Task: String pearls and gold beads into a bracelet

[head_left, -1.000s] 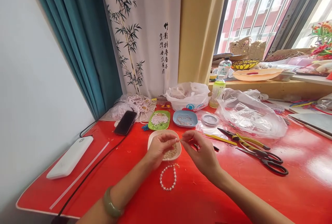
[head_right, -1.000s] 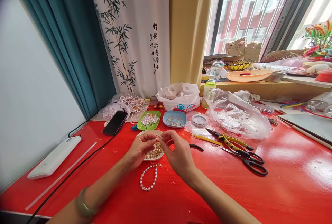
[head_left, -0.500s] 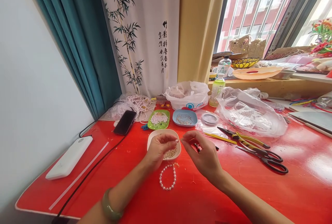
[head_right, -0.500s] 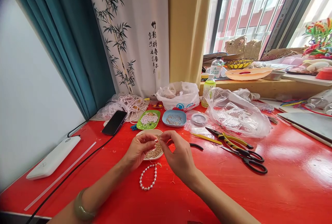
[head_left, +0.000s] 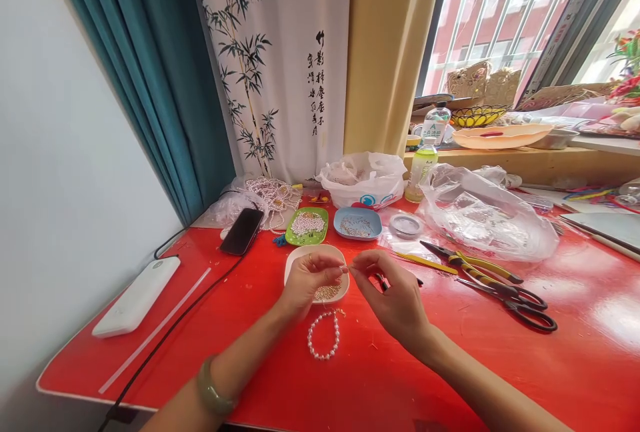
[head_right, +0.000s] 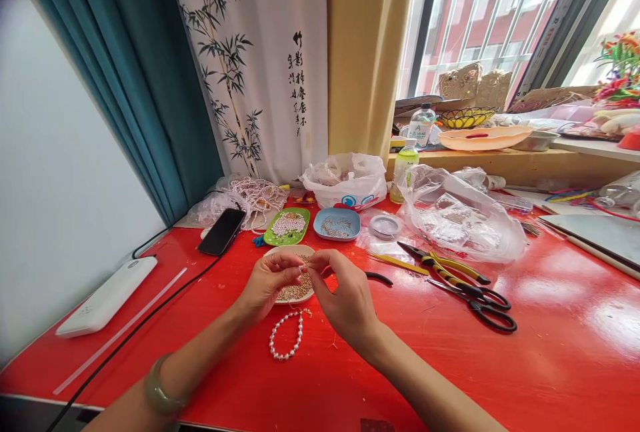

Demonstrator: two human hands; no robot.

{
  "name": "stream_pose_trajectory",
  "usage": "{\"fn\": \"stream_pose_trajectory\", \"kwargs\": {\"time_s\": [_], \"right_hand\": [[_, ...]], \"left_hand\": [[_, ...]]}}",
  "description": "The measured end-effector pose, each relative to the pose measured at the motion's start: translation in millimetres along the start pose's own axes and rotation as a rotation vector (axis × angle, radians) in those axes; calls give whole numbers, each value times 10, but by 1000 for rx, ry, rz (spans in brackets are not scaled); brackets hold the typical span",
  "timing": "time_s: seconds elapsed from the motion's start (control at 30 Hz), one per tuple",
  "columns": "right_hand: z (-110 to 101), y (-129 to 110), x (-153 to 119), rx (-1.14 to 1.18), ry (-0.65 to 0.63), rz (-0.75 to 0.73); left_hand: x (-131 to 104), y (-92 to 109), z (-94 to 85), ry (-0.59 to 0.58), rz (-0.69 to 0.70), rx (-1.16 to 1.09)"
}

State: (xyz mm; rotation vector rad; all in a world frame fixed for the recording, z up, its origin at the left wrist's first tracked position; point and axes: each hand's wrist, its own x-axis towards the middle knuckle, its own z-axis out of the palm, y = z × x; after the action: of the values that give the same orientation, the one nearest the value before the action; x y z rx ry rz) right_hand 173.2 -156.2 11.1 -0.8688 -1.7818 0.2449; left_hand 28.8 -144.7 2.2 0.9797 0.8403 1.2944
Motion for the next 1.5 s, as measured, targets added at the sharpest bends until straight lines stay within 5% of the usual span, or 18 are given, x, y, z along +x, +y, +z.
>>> {"fn": "stream_pose_trajectory", "kwargs": {"time_s": [0.33,0.57,1.13,1.5], "right_hand": [[-16,24,-28,-57,-37,0],[8,78,-33,-132,-60,-123],[-21,142,52,232,-420,130],[27,249,-68,-173,-219,-384]], "left_hand": [[5,-44,-25,-38,37,5],[19,-66,-84,-86,172,247],[68,-27,-164,-160,-217,56],[-3,-2,-99,-174,-312,-94]]}}
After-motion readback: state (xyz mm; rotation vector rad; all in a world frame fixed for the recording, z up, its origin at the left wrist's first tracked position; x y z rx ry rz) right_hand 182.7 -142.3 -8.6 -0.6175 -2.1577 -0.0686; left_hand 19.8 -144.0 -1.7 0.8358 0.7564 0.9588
